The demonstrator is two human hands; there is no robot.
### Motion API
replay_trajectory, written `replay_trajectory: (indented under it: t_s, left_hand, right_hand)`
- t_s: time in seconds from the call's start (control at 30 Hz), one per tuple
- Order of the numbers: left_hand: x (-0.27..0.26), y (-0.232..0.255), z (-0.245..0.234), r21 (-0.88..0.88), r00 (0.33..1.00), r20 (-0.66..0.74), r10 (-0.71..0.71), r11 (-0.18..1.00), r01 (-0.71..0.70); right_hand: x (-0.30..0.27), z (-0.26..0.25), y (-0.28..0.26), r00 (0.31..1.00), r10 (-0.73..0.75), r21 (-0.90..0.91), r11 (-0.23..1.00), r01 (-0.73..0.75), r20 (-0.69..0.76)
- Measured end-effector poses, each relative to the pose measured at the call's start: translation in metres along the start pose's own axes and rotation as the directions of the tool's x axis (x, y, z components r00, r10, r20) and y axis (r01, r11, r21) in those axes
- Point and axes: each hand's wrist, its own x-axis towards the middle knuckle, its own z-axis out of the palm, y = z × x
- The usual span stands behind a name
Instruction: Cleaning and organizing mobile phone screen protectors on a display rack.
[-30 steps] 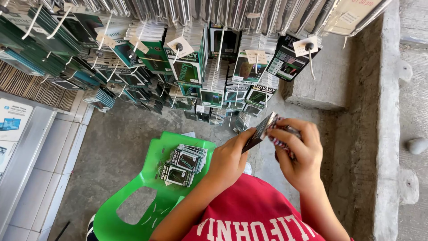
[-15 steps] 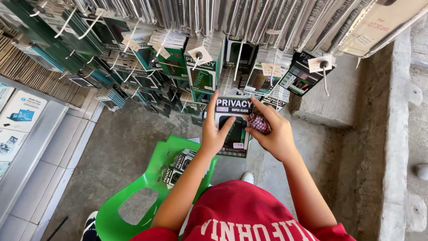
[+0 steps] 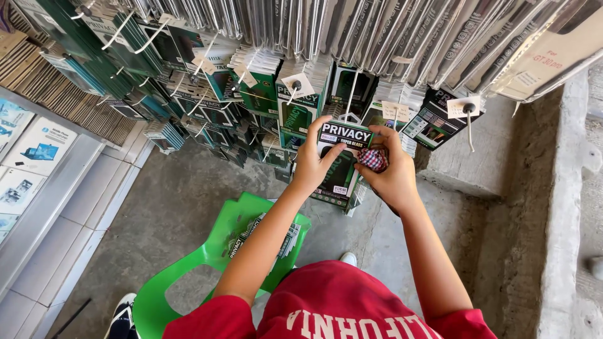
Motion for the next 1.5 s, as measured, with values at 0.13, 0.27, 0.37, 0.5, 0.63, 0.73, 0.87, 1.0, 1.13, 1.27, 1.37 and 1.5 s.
replay_trajectory:
  t_s: [0.13,0.27,0.37,0.5,0.63,0.73,0.87,1.0,1.13,1.27,1.37,1.5]
  left_hand:
    - [0.006,-0.014,0.004,0.053,1.0,0.009,0.023,0.998,-0.023]
    - [0.012,-0.015,0.0,0.249,0.992,0.048,0.115,0.961,-0.123]
    - [0.016,-0.043,0.008,0.324,0.989,0.089,0.121,0.935,-0.144]
    - [0.029,-0.041,0.017,0.368,0.986,0.1,0.13,0.916,-0.158]
    - [0.032,-0.03,0.01,0.513,0.98,0.13,0.152,0.835,-0.198]
    - [0.033,-0.028,0.005,0.684,0.957,0.147,0.25,0.674,-0.281]
    - [0.032,-0.029,0.004,0.751,0.893,0.295,0.341,0.495,-0.437]
    - [0.043,-0.041,0.009,0.779,0.854,0.367,0.369,0.379,-0.499]
    - [0.067,-0.052,0.016,0.779,0.795,0.436,0.421,0.266,-0.568]
    - [0.083,-0.051,0.024,0.798,0.793,0.454,0.407,0.21,-0.565]
    - [0.094,-0.055,0.03,0.831,0.783,0.442,0.437,0.13,-0.541]
    - [0.116,-0.068,0.044,0.85,0.768,0.412,0.491,0.096,-0.517]
  right_hand:
    - [0.009,0.013,0.011,1.0,0.03,-0.117,0.993,-0.03,-0.003]
    - [0.015,0.036,0.037,0.995,0.022,-0.195,0.98,-0.042,-0.101]
    - [0.027,0.042,0.043,0.983,-0.057,-0.289,0.957,0.003,-0.177]
    - [0.038,0.041,0.048,0.968,-0.148,-0.389,0.919,0.059,-0.204]
    - [0.029,0.043,0.055,0.939,-0.266,-0.447,0.882,0.145,-0.22]
    - [0.019,0.051,0.065,0.886,-0.389,-0.469,0.85,0.239,-0.254]
    - [0.013,0.056,0.055,0.744,-0.649,-0.613,0.656,0.439,-0.162]
    - [0.034,0.065,0.061,0.715,-0.699,-0.775,0.463,0.429,-0.021]
    - [0.065,0.07,0.081,0.763,-0.646,-0.9,0.338,0.275,-0.009]
    - [0.084,0.08,0.085,0.797,-0.604,-0.959,0.228,0.166,-0.006]
    - [0.094,0.088,0.085,0.817,-0.576,-0.977,0.185,0.11,-0.017]
    - [0.119,0.097,0.1,0.855,-0.519,-0.98,0.182,0.084,-0.023]
